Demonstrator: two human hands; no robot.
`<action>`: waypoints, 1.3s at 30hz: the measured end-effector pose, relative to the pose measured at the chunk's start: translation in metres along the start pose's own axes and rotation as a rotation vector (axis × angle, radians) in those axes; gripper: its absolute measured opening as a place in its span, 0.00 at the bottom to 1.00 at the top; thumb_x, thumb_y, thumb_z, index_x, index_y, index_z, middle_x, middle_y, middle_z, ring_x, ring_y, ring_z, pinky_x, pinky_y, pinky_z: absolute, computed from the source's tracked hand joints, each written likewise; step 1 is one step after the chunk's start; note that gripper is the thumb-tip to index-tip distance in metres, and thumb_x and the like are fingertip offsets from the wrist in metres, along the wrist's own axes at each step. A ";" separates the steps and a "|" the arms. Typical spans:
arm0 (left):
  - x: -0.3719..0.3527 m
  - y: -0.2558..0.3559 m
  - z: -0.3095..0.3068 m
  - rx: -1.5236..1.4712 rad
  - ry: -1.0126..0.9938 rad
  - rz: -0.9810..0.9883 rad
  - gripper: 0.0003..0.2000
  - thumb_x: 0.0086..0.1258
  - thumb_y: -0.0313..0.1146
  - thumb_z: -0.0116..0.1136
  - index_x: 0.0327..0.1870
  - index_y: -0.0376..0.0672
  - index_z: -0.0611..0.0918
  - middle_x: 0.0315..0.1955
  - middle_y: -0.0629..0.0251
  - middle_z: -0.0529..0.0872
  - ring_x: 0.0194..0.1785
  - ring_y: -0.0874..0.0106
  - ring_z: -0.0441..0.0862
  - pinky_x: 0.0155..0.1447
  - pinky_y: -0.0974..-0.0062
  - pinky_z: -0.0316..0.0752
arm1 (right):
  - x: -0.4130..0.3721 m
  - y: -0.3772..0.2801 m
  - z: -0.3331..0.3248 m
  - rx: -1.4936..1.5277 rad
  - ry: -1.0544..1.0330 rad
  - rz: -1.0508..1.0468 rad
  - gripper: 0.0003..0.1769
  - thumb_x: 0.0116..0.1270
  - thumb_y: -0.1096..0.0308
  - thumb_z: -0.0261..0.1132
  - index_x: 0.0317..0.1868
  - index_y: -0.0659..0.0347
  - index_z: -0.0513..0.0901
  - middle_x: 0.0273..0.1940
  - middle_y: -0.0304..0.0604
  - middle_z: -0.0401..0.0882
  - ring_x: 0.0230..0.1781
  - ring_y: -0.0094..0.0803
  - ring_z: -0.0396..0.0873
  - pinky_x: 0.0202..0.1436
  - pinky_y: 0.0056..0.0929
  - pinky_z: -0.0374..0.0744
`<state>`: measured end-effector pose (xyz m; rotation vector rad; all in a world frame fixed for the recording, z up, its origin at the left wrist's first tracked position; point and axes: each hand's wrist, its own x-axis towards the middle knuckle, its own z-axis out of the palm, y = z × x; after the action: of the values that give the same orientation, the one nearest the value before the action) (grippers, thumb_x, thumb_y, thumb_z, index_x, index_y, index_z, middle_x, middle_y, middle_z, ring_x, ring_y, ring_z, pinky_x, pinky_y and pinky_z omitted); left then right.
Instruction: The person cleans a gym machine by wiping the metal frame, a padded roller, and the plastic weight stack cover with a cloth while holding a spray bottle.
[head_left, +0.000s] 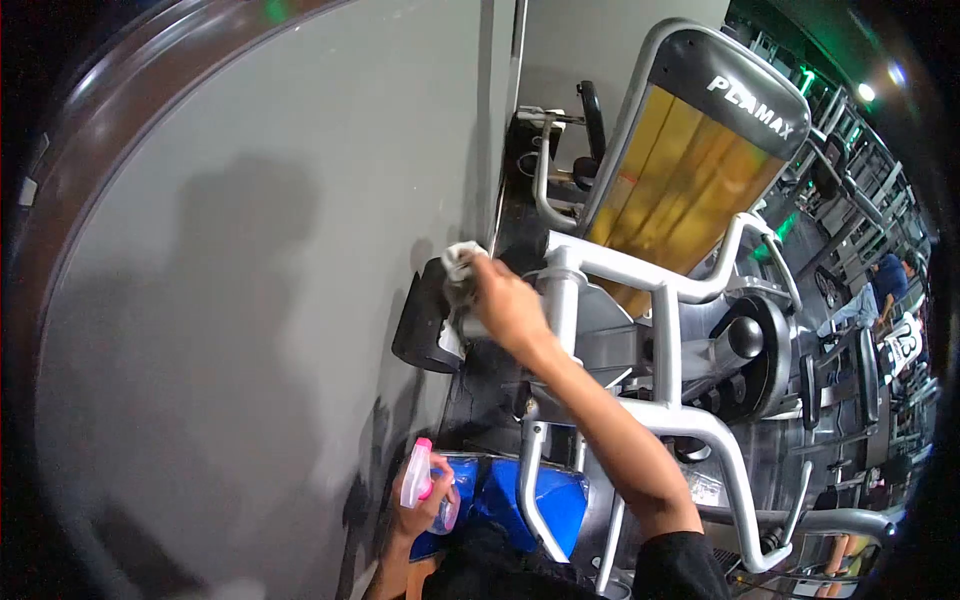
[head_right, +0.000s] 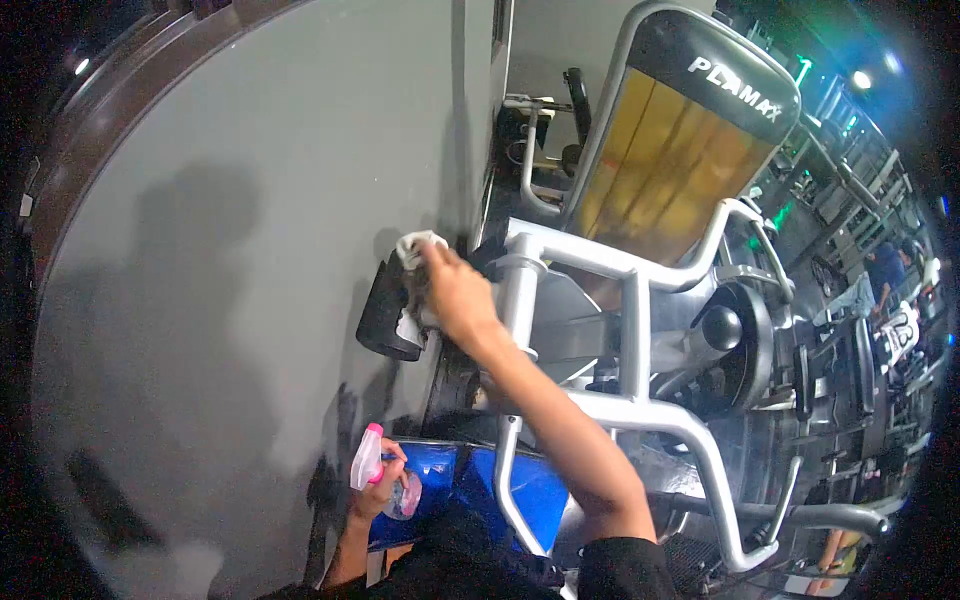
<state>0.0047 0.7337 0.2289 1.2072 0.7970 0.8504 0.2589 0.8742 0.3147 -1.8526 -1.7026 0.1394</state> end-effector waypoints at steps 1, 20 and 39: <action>0.002 0.001 0.001 0.000 0.009 0.013 0.09 0.65 0.21 0.57 0.45 0.37 0.74 0.28 0.65 0.79 0.25 0.76 0.80 0.30 0.78 0.76 | 0.002 -0.009 0.007 -0.102 -0.260 0.081 0.23 0.62 0.75 0.54 0.59 0.54 0.69 0.52 0.57 0.77 0.50 0.52 0.80 0.51 0.46 0.80; 0.002 -0.009 0.013 -0.042 -0.119 -0.052 0.11 0.66 0.18 0.57 0.48 0.35 0.74 0.35 0.63 0.81 0.28 0.78 0.80 0.31 0.80 0.75 | -0.124 0.003 -0.120 1.763 0.270 0.680 0.33 0.69 0.44 0.51 0.65 0.59 0.67 0.63 0.46 0.69 0.59 0.39 0.73 0.61 0.44 0.73; 0.026 0.018 0.035 0.078 -0.331 0.038 0.12 0.66 0.21 0.58 0.49 0.37 0.74 0.33 0.65 0.81 0.25 0.79 0.80 0.28 0.80 0.76 | -0.175 0.006 -0.067 -0.113 0.077 -0.104 0.32 0.47 0.77 0.65 0.57 0.47 0.78 0.61 0.41 0.73 0.64 0.42 0.70 0.67 0.42 0.68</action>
<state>0.0454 0.7436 0.2511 1.3919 0.5423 0.6319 0.2666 0.6865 0.3100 -1.8206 -1.7804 -0.0714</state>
